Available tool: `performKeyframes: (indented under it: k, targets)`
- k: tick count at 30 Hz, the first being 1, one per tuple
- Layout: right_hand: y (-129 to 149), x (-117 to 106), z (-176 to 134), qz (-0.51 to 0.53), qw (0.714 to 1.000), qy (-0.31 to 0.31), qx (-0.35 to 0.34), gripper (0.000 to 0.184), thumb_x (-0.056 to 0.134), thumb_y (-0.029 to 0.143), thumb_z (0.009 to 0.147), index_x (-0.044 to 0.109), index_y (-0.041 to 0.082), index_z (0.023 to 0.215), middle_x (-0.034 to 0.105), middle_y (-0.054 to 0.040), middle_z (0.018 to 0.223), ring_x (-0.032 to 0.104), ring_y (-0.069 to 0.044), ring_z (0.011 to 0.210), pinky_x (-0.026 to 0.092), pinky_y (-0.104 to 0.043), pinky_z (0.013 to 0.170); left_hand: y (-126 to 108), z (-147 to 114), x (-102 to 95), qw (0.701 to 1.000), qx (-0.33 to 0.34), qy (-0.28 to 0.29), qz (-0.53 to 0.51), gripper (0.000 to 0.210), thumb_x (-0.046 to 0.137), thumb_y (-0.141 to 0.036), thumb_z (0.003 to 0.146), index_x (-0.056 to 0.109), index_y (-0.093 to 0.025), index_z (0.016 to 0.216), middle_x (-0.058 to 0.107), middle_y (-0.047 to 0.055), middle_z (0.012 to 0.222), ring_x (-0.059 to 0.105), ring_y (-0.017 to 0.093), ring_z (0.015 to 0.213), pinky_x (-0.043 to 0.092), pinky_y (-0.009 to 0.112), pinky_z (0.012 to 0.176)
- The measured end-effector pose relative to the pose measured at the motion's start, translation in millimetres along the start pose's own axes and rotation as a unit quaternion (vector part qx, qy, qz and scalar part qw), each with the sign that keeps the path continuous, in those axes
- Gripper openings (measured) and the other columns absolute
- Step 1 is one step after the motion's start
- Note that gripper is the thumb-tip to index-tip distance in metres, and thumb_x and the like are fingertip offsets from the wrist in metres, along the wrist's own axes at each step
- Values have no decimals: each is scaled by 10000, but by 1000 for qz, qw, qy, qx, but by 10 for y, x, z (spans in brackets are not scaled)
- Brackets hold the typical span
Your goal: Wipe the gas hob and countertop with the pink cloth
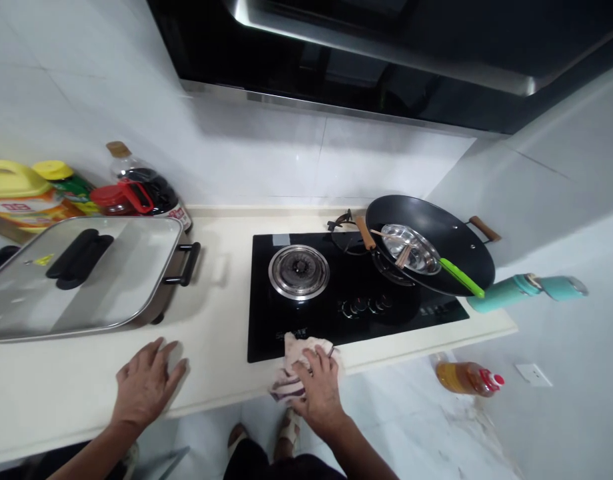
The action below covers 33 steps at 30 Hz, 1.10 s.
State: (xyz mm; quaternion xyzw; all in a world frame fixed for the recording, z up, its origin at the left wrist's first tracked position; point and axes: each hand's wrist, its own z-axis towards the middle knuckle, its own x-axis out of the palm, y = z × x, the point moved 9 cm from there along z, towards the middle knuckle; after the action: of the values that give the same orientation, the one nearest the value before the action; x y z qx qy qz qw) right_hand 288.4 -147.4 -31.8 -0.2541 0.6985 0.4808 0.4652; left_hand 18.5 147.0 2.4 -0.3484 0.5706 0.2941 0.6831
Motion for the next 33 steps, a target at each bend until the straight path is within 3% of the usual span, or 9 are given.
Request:
performKeyframes:
  k: [3, 6, 10, 14, 18, 23, 26, 30, 33]
  targets:
    - [-287, -118, -181, -23, 1000, 12, 12, 685, 812, 327, 729, 613, 355, 1383, 485, -85, 1598, 313, -413, 1524, 268, -619, 1207, -9, -18, 10, 1000, 4, -2, 5, 558, 388, -493, 998, 649, -135, 1336, 526, 239, 1486, 491, 412, 1366, 426, 608, 1067]
    - [-1104, -446, -469, -94, 989, -30, 107, 748, 744, 203, 716, 561, 313, 1433, 418, -95, 1650, 269, -365, 1565, 273, -559, 1226, -7, -35, 31, 1000, 9, -6, 7, 551, 387, -499, 1012, 639, -143, 1349, 522, 235, 1491, 478, 403, 1376, 412, 601, 1077]
    - [-2224, -969, -845, -166, 954, -104, 226, 721, 628, 261, 789, 462, 265, 1491, 381, -125, 1661, 248, -348, 1579, 314, -566, 1194, -9, -54, 49, 1000, 18, -23, 7, 517, 431, -490, 997, 643, -163, 1334, 539, 228, 1479, 487, 392, 1367, 408, 588, 1075]
    - [-2557, -1157, -930, -217, 936, -129, 245, 705, 583, 274, 815, 430, 213, 1500, 394, -155, 1634, 315, -378, 1525, 361, -578, 1146, -28, -71, 33, 999, 20, -42, 8, 503, 463, -488, 968, 650, -178, 1317, 563, 213, 1464, 502, 389, 1359, 404, 580, 1077]
    - [-2044, -892, -768, -255, 937, -118, 206, 691, 693, 293, 796, 513, 193, 1455, 481, -210, 1549, 475, -433, 1352, 420, -589, 1065, -51, -84, 17, 999, 17, -46, 3, 475, 489, -467, 954, 646, -189, 1306, 570, 203, 1467, 497, 383, 1368, 390, 576, 1089]
    - [-706, -189, -353, -220, 972, -65, 43, 680, 852, 317, 700, 655, 241, 1347, 603, -201, 1439, 568, -465, 1204, 463, -623, 977, -65, -95, 34, 999, 20, -43, 14, 472, 489, -470, 960, 635, -188, 1309, 571, 205, 1470, 495, 372, 1374, 395, 564, 1079]
    - [96, 98, -139, -161, 984, -50, -61, 677, 854, 271, 704, 653, 300, 1351, 599, -156, 1453, 543, -427, 1257, 447, -580, 1008, -68, -101, 43, 998, 23, -45, 22, 492, 484, -475, 961, 637, -167, 1313, 573, 223, 1462, 502, 383, 1363, 402, 572, 1066]
    - [879, 183, 46, 17, 983, -23, -179, 581, 776, 216, 729, 657, 282, 1294, 619, -120, 1352, 544, -349, 1197, 436, -535, 1005, -63, -107, 44, 999, 19, -45, 19, 491, 513, -479, 948, 647, -175, 1310, 578, 216, 1462, 506, 390, 1359, 403, 573, 1067]
    - [1117, 23, 186, 212, 961, -18, -179, 557, 734, 173, 671, 638, 242, 1215, 605, -96, 1272, 552, -300, 1175, 451, -488, 1038, -68, -114, 35, 999, 19, -44, 12, 473, 522, -478, 947, 655, -186, 1294, 584, 205, 1459, 506, 385, 1357, 404, 568, 1069]
